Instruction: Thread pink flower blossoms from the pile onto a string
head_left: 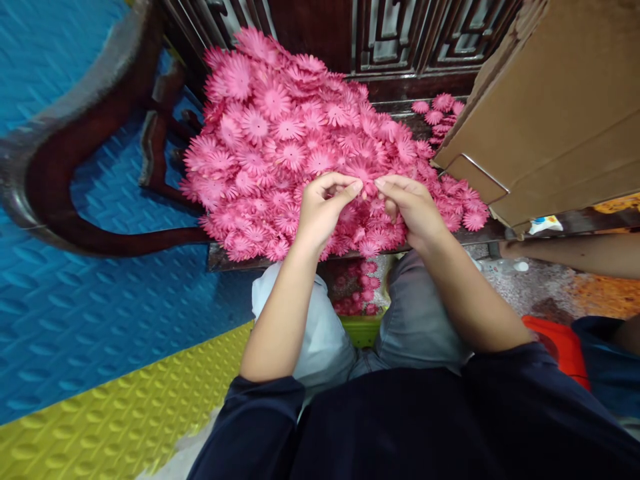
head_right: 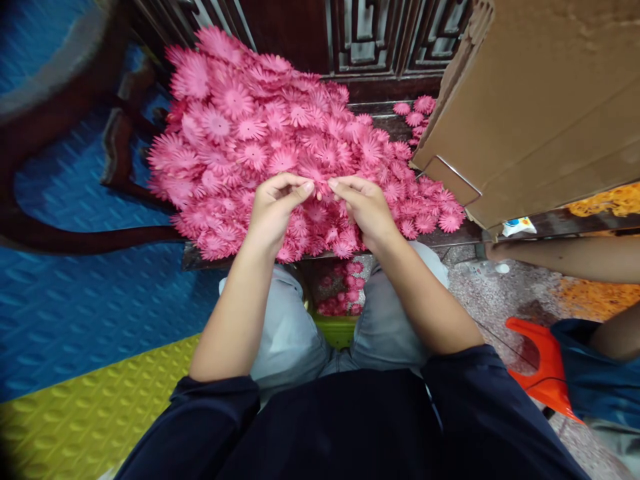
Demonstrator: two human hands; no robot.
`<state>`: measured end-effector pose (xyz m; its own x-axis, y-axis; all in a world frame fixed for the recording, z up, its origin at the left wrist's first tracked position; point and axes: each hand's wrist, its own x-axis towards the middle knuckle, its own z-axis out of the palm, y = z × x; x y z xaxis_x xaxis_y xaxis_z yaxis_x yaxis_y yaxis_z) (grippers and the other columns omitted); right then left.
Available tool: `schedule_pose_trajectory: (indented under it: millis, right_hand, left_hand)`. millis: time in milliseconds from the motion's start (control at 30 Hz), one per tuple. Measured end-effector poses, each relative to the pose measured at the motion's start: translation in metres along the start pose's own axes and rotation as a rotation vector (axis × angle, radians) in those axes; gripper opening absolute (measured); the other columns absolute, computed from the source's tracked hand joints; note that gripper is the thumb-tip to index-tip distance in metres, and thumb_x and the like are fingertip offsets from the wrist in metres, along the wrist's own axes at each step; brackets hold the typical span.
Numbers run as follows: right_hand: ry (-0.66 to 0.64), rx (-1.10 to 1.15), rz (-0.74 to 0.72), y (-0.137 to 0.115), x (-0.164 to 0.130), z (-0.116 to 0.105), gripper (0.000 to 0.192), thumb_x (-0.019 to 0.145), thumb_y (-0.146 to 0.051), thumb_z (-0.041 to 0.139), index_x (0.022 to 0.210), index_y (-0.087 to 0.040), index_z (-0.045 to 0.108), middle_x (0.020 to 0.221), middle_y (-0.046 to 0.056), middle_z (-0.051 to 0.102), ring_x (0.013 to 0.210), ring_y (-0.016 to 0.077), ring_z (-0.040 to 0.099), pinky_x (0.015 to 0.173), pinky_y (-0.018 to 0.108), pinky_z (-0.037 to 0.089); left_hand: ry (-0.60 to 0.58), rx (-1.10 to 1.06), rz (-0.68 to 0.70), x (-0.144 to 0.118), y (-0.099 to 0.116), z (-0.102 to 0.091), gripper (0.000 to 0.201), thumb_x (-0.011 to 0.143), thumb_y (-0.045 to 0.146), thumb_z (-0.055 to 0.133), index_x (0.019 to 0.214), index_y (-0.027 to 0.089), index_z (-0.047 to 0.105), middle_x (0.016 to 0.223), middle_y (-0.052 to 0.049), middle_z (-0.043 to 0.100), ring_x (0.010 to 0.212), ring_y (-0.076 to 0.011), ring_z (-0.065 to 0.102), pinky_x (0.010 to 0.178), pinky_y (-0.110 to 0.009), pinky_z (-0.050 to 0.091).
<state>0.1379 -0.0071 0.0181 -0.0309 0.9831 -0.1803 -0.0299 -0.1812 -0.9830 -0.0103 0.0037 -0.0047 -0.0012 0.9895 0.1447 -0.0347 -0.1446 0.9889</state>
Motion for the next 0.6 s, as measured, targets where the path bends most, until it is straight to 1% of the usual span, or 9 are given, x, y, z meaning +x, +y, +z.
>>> schedule_pose_trajectory:
  millis: [100, 300, 500, 600]
  right_hand:
    - [-0.003, 0.004, 0.012, -0.0002, 0.0000, -0.0007, 0.031, 0.068, -0.047, 0.069, 0.065, -0.020, 0.054, 0.059, -0.005, 0.046, 0.044, 0.0040, 0.028, 0.043, 0.023, 0.019]
    - [-0.005, 0.047, 0.019, 0.0010, 0.0010, -0.0018, 0.032, 0.068, -0.047, 0.070, 0.065, -0.019, 0.054, 0.059, -0.005, 0.045, 0.045, 0.0036, 0.032, 0.043, 0.022, 0.020]
    - [-0.039, 0.116, 0.043, 0.0055, 0.0041, -0.0047, 0.034, 0.069, -0.048, 0.068, 0.063, -0.020, 0.050, 0.059, -0.004, 0.043, 0.045, 0.0043, 0.033, 0.043, 0.022, 0.023]
    - [-0.034, 0.125, 0.073, 0.0056, 0.0048, -0.0042, 0.037, 0.069, -0.050, 0.066, 0.062, -0.021, 0.045, 0.059, -0.003, 0.041, 0.046, 0.0056, 0.033, 0.044, 0.023, 0.025]
  left_hand:
    - [-0.021, -0.044, -0.043, 0.0002, 0.0011, -0.0002, 0.012, 0.070, 0.031, 0.074, 0.069, 0.021, 0.066, 0.070, 0.003, 0.065, 0.068, -0.0104, 0.057, 0.070, -0.026, 0.047]
    - [-0.015, -0.062, -0.016, -0.0016, 0.0034, 0.0016, 0.010, 0.070, 0.024, 0.072, 0.066, 0.021, 0.065, 0.066, 0.004, 0.064, 0.063, -0.0088, 0.056, 0.068, -0.025, 0.047]
    - [-0.067, -0.092, -0.048, 0.0002, -0.0004, 0.0005, 0.012, 0.072, 0.029, 0.072, 0.068, 0.021, 0.064, 0.073, 0.003, 0.066, 0.073, -0.0105, 0.062, 0.077, -0.028, 0.049]
    - [-0.093, -0.107, -0.058, 0.0017, -0.0034, -0.0007, 0.014, 0.074, 0.031, 0.070, 0.068, 0.021, 0.063, 0.072, 0.003, 0.064, 0.076, -0.0111, 0.062, 0.078, -0.029, 0.049]
